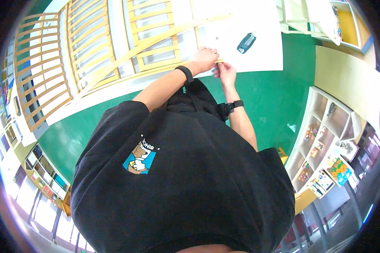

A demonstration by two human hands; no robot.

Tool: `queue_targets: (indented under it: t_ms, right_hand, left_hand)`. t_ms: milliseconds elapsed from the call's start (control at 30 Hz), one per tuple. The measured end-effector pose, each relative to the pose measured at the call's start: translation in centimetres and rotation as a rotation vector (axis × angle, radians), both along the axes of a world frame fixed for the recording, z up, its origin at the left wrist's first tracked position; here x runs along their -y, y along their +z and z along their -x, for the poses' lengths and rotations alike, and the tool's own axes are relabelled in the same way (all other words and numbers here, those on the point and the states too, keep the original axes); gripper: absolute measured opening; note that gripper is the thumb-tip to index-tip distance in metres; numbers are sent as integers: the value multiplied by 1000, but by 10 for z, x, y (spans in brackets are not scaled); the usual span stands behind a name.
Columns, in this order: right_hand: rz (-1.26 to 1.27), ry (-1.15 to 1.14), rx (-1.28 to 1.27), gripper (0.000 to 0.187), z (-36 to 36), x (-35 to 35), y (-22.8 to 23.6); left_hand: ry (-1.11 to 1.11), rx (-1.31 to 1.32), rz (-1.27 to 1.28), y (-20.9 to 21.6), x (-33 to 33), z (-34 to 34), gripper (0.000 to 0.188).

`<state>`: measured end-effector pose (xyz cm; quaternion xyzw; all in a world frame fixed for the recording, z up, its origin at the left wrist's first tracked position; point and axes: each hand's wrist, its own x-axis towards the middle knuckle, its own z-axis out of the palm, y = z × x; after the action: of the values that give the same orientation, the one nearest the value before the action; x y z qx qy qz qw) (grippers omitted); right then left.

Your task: Assemble a wooden baby crib on a table.

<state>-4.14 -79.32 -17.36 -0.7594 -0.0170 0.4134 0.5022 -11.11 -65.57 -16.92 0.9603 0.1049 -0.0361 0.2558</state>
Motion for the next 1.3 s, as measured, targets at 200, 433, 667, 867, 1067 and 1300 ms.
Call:
queue_targets:
  t_ms: [200,433,667,867,1067,1300]
  right_hand:
    - [-100,40,-42,19,-6,3,1]
    - [104,202,601,19,-3,3,-2]
    - [-65,98,144,19,-9,2,-4]
    - [79,375,742,23,-11,5,1]
    - [60,251,671,17,-7,4,5]
    - [152,423,798,17,-10,14,9]
  left_hand:
    - [-31,-20,-26,6,1,-4,17]
    - [4,-46,-3,14,0,-7,21]
    - [-5,4,-22,10,-2,-7,22]
    - [-6,-40,-24,16,-3,-9,21]
    - [22,5,-27,14,-1,-11,20]
    - [-7,-72,-53,11,-5,-16,22]
